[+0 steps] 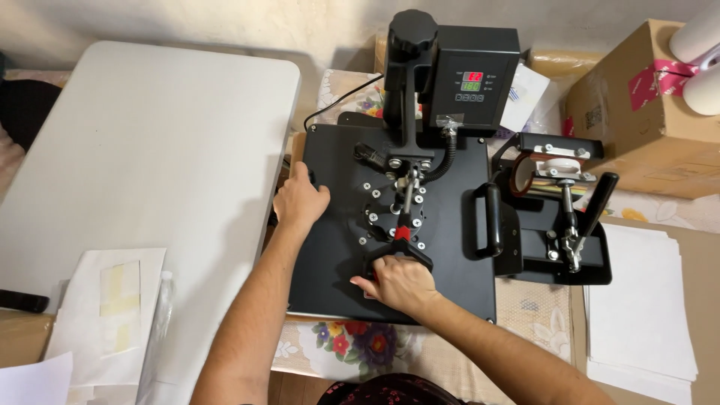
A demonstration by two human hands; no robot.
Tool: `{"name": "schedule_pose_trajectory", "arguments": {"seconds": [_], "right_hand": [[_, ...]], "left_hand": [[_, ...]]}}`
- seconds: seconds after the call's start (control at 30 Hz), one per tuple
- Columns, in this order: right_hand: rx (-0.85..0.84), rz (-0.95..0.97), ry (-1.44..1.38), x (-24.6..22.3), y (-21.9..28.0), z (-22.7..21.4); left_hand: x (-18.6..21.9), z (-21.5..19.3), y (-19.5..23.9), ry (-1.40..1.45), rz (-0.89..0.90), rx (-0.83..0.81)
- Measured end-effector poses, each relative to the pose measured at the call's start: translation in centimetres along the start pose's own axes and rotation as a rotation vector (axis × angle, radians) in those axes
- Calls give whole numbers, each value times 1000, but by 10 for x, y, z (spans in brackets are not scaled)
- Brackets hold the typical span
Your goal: Adjusting and operating a heat press machine to transfer a design onto a piece of clothing
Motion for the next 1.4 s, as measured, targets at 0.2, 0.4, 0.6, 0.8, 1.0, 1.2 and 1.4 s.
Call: {"name": "schedule_pose_trajectory", "arguments": {"seconds": [0.2, 0.4, 0.6, 0.8, 1.0, 1.2, 1.4], "right_hand": [[173, 16, 35, -2, 4, -5], [328, -24, -38, -4, 8, -6], [375, -1, -76, 1, 7, -17], [393, -6, -84, -1, 11, -13], [427, 4, -83, -1, 17, -9], [473, -21, -74, -2, 19, -12], [485, -10, -67, 2, 18, -23]], "left_hand": [[-33, 12, -25, 38, -94, 100], [-36, 12, -31, -79, -125, 188], [-40, 14, -35, -169, -161, 207], [-31, 6, -29, -229, -154, 262], [-26, 6, -25, -268, -120, 286], [-35, 8, -31, -277, -138, 268], [-27, 5, -27, -280, -163, 248]]}}
Point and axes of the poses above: each hand's wrist, its own y-axis away from the middle knuckle, its own z-axis out of the palm, x = y × z, the point moved 9 cm from there along -y, towards the middle knuckle, and after that the axes turned 10 degrees about y, right-handed, at the moved point
